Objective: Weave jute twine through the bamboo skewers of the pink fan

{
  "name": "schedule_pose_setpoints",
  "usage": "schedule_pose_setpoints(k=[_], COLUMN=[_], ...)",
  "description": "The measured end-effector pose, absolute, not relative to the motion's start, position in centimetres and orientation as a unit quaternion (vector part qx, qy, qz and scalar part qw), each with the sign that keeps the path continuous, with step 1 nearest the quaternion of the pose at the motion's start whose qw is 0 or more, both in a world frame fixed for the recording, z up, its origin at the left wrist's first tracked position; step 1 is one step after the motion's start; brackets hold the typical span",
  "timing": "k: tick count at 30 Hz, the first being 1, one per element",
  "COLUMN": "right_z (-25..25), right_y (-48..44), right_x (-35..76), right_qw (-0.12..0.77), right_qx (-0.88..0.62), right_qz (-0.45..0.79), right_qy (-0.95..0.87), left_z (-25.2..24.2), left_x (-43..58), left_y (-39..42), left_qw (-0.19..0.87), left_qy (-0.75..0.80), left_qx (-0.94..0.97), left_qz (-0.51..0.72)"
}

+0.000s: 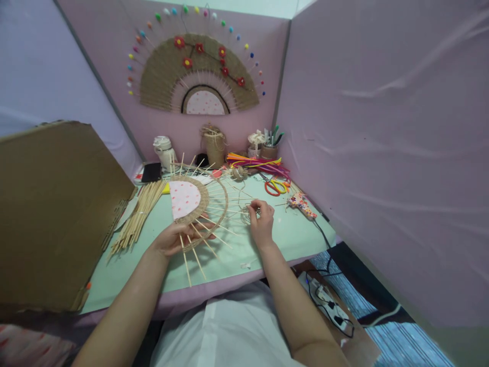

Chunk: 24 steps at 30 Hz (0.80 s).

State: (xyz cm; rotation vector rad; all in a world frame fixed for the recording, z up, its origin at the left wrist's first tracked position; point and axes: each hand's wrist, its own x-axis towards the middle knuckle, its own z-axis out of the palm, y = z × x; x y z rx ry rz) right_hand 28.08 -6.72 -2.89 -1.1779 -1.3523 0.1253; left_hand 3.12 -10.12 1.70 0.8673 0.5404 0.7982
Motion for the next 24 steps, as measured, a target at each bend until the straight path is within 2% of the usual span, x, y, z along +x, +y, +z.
schedule_pose_setpoints(k=[5,13,16,24], right_z=[-2.5,-1.0,-0.5,-1.3], right_y=[-7.1,-8.0,-8.3,-8.1], right_x=[28.3,31.1,31.6,28.9], right_qw=[0.596,0.517,0.535,0.651], right_qx=[-0.495,-0.456,-0.451,-0.431], right_qz=[0.038,0.202,0.247,0.35], right_qy=[-0.631,-0.696,-0.671,-0.517], left_z=[1.7,1.3,1.4,1.4], left_x=[2.0,1.3,1.3,2.1], left_y=[-10.0,-10.3,-10.5,-10.7], left_qw=[0.807,0.822,0.828,0.843], left_qy=[0.254,0.225,0.185,0.137], left_qx=[0.408,0.434,0.436,0.413], left_qz=[0.343,0.292,0.3,0.315])
